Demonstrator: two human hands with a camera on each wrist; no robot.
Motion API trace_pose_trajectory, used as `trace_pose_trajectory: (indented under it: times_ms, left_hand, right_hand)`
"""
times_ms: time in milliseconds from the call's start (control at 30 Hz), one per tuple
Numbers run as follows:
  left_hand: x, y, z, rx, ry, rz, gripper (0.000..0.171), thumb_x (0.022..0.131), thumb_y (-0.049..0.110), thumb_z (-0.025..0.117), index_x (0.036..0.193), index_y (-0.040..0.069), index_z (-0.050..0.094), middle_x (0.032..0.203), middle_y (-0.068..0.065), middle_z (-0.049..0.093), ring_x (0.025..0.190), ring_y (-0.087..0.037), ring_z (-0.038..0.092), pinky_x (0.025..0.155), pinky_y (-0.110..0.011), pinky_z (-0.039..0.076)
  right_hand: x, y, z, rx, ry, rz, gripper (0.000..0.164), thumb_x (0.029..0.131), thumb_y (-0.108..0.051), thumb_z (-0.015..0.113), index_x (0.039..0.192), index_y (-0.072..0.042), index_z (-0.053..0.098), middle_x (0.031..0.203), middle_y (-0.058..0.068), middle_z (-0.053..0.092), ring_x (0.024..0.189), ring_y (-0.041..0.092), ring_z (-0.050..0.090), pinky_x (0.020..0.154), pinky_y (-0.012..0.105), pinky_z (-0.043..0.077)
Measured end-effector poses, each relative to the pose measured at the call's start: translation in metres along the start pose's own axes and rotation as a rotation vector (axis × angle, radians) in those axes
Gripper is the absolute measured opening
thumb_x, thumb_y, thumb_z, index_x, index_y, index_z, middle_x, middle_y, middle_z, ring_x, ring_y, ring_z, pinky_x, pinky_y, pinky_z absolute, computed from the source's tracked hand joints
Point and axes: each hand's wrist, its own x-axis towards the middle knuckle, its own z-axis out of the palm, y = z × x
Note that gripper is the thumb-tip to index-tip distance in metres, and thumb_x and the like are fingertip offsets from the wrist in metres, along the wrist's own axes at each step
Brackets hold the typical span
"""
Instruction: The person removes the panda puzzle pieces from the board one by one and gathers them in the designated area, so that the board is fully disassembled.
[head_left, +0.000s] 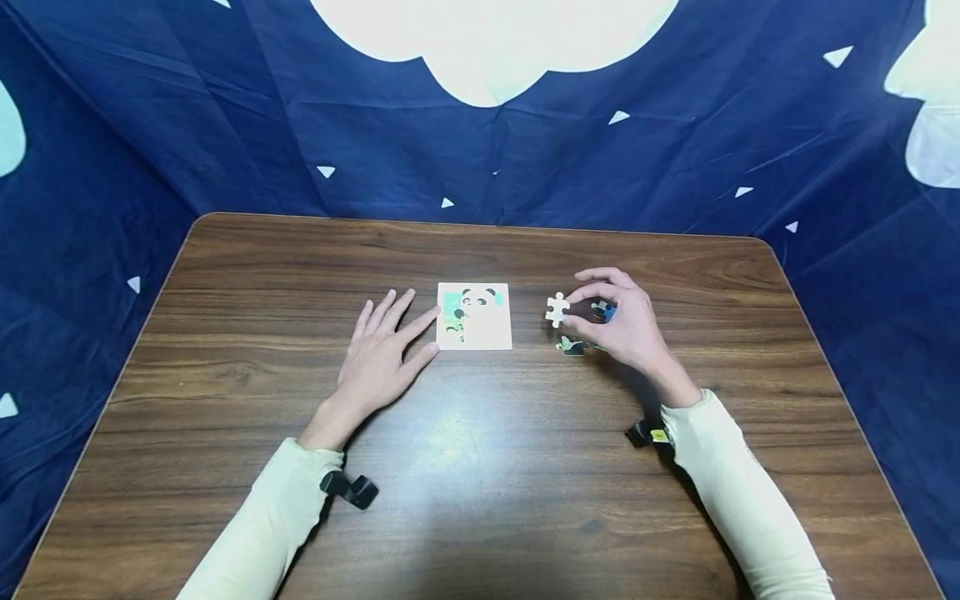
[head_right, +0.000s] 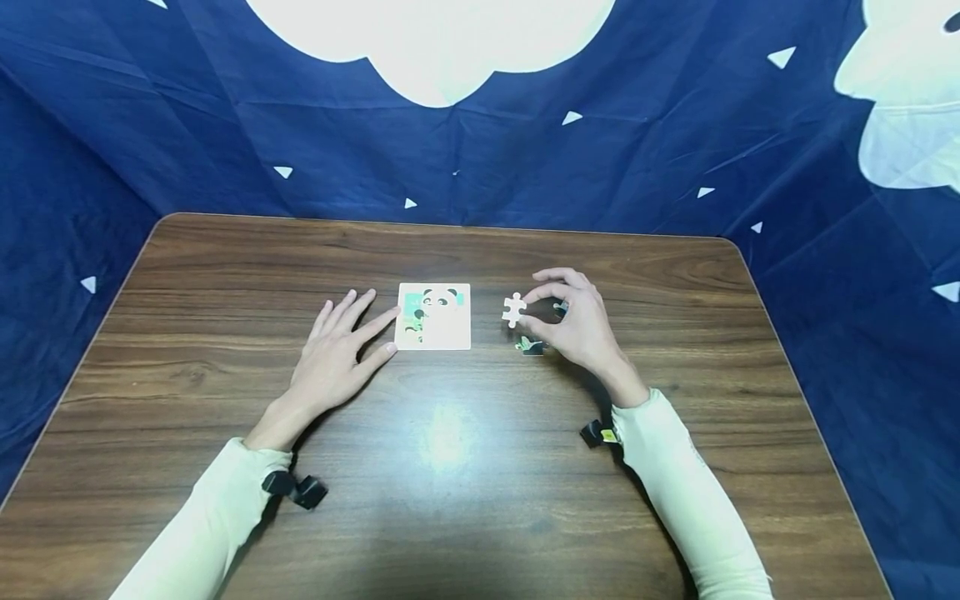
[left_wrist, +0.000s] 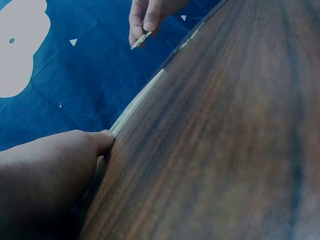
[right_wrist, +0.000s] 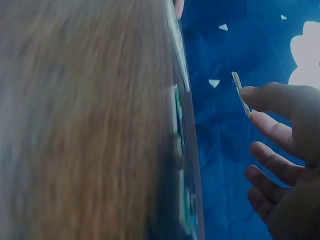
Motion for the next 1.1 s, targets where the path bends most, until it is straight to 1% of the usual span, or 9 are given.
trace_pose_trajectory:
  times_ms: [133, 300, 400, 467, 600, 700, 867, 1100]
  left_hand:
    - [0.0, 0.0, 0.0, -0.003, 0.005, 0.001, 0.061, 0.112, 0.052, 0.058, 0.167, 0.026, 0.054, 0.181, -0.017, 0.031, 0.171, -0.04, 0.014, 0.139, -0.056, -0.002]
    - [0.0, 0.001, -0.001, -0.003, 0.004, 0.002, 0.061, 0.112, 0.051, 0.058, 0.167, 0.026, 0.054, 0.181, -0.018, 0.03, 0.171, -0.04, 0.014, 0.139, -0.056, -0.002]
    - [0.0, 0.001, -0.001, -0.001, -0.002, -0.001, 0.061, 0.112, 0.052, 0.058, 0.167, 0.026, 0.054, 0.181, -0.017, 0.03, 0.171, -0.04, 0.014, 0.139, -0.056, -0.003]
    - [0.0, 0.001, -0.001, 0.001, -0.003, -0.003, 0.061, 0.112, 0.052, 0.057, 0.167, 0.026, 0.053, 0.181, -0.017, 0.03, 0.171, -0.039, 0.013, 0.139, -0.056, -0.003]
    - [0.0, 0.001, -0.001, 0.0, -0.002, -0.001, 0.061, 0.112, 0.052, 0.057, 0.167, 0.026, 0.053, 0.181, -0.017, 0.03, 0.171, -0.039, 0.013, 0.139, -0.055, -0.003]
    - [-0.001, 0.001, -0.001, -0.003, -0.001, 0.0, 0.061, 0.112, 0.052, 0.058, 0.167, 0.026, 0.054, 0.181, -0.017, 0.03, 0.171, -0.039, 0.014, 0.139, -0.056, -0.003]
    - [-0.001, 0.002, 0.0, -0.004, 0.0, 0.003, 0.061, 0.112, 0.052, 0.058, 0.167, 0.026, 0.054, 0.181, -0.018, 0.03, 0.171, -0.04, 0.014, 0.139, -0.056, -0.002]
    - [-0.001, 0.001, 0.0, 0.0, 0.003, -0.003, 0.061, 0.112, 0.052, 0.058, 0.167, 0.026, 0.054, 0.181, -0.017, 0.03, 0.171, -0.039, 0.014, 0.139, -0.055, -0.003]
  right_hand:
    - [0.002, -0.011, 0.004, -0.005, 0.006, -0.01, 0.026, 0.082, -0.01, 0.099, 0.105, -0.01, 0.086, 0.137, 0.014, 0.072, 0.131, 0.035, 0.065, 0.105, 0.045, 0.05]
    - [0.008, -0.025, 0.012, 0.018, 0.009, -0.031, 0.026, 0.082, -0.009, 0.099, 0.105, -0.009, 0.086, 0.136, 0.016, 0.073, 0.13, 0.033, 0.065, 0.102, 0.047, 0.052]
    - [0.012, -0.031, 0.018, 0.031, 0.009, -0.051, 0.025, 0.082, -0.009, 0.099, 0.104, -0.01, 0.086, 0.134, 0.016, 0.074, 0.129, 0.032, 0.065, 0.104, 0.047, 0.052]
    - [0.014, -0.035, 0.022, 0.04, 0.006, -0.06, 0.025, 0.082, -0.009, 0.099, 0.104, -0.01, 0.085, 0.134, 0.015, 0.074, 0.13, 0.031, 0.064, 0.106, 0.046, 0.051]
    - [0.017, -0.042, 0.029, 0.067, -0.004, -0.065, 0.024, 0.083, -0.009, 0.098, 0.103, -0.01, 0.085, 0.133, 0.013, 0.074, 0.13, 0.031, 0.064, 0.106, 0.046, 0.05]
    - [0.019, -0.045, 0.034, 0.078, -0.006, -0.067, 0.023, 0.083, -0.01, 0.098, 0.102, -0.011, 0.086, 0.133, 0.012, 0.074, 0.13, 0.03, 0.064, 0.105, 0.046, 0.05]
    - [0.022, -0.049, 0.041, 0.086, -0.014, -0.08, 0.023, 0.084, -0.009, 0.097, 0.103, -0.007, 0.085, 0.133, 0.014, 0.074, 0.129, 0.031, 0.064, 0.106, 0.049, 0.049]
    - [0.029, -0.051, 0.053, 0.087, -0.055, -0.082, 0.024, 0.084, -0.011, 0.097, 0.105, -0.007, 0.086, 0.133, 0.014, 0.074, 0.129, 0.031, 0.063, 0.109, 0.05, 0.051]
